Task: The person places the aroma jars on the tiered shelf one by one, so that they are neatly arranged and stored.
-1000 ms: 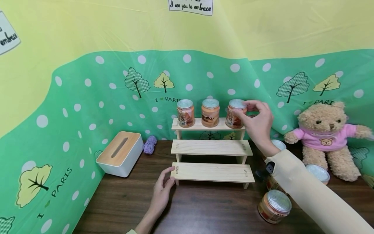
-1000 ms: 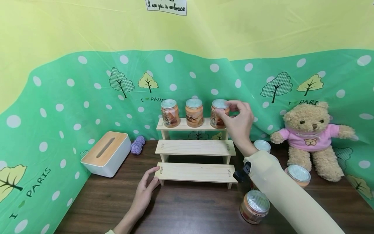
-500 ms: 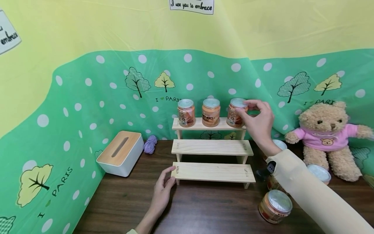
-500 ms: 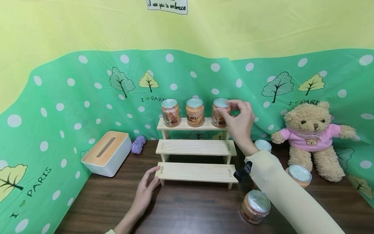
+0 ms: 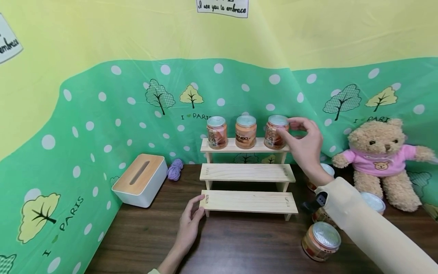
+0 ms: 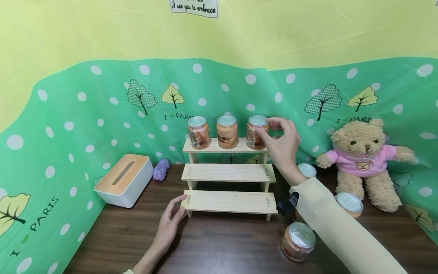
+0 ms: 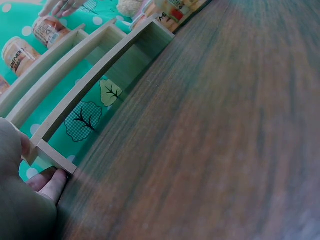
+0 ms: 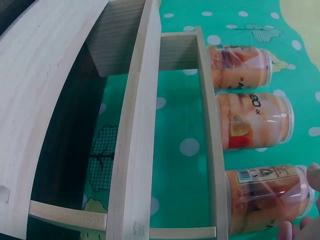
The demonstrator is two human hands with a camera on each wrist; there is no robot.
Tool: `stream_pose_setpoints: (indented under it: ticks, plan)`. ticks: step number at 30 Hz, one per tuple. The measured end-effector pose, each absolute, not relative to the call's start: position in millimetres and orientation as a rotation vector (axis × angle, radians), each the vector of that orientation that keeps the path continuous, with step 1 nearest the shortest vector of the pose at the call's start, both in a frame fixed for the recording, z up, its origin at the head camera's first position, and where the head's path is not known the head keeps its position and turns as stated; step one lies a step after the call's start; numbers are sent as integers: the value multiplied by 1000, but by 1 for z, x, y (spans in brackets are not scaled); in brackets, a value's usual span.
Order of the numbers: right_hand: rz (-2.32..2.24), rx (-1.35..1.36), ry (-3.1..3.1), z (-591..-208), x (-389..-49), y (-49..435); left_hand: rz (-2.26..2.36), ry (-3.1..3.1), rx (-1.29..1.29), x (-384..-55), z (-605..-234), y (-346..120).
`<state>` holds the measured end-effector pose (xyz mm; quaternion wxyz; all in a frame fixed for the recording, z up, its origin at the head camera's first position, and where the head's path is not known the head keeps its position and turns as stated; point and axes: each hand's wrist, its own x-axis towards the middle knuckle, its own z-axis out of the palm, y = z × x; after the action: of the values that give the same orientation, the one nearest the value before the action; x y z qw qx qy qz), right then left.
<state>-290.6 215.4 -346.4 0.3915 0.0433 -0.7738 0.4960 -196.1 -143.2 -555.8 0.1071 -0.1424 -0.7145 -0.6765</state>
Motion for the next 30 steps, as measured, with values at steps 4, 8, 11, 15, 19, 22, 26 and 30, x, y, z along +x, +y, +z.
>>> stream_pose_setpoints:
  ticks: [4, 8, 11, 15, 19, 22, 26, 30]
  plan:
    - [1278, 127, -1946, -347, -282, 215, -2009, -2149, -355, -191, -545, -140]
    - [1294, 116, -1942, -349, -272, 218, -2074, -2193, -258, -188, -534, -136]
    - [1328, 119, -1929, -350, -264, 220, -2097, -2204, -224, -188, -531, -135]
    - [1356, 144, -1916, -351, -250, 222, -2109, -2198, -217, -188, -531, -135]
    - [1370, 166, -1905, -354, -237, 225, -2096, -2180, -251, -187, -534, -136]
    - [1362, 184, -1907, -357, -227, 226, -2060, -2150, -322, -189, -540, -138]
    - [1361, 202, -1914, -363, -212, 227, -2023, -2124, -394, -192, -547, -141]
    - [1374, 185, -1918, -367, -198, 227, -2058, -2152, -337, -190, -542, -140]
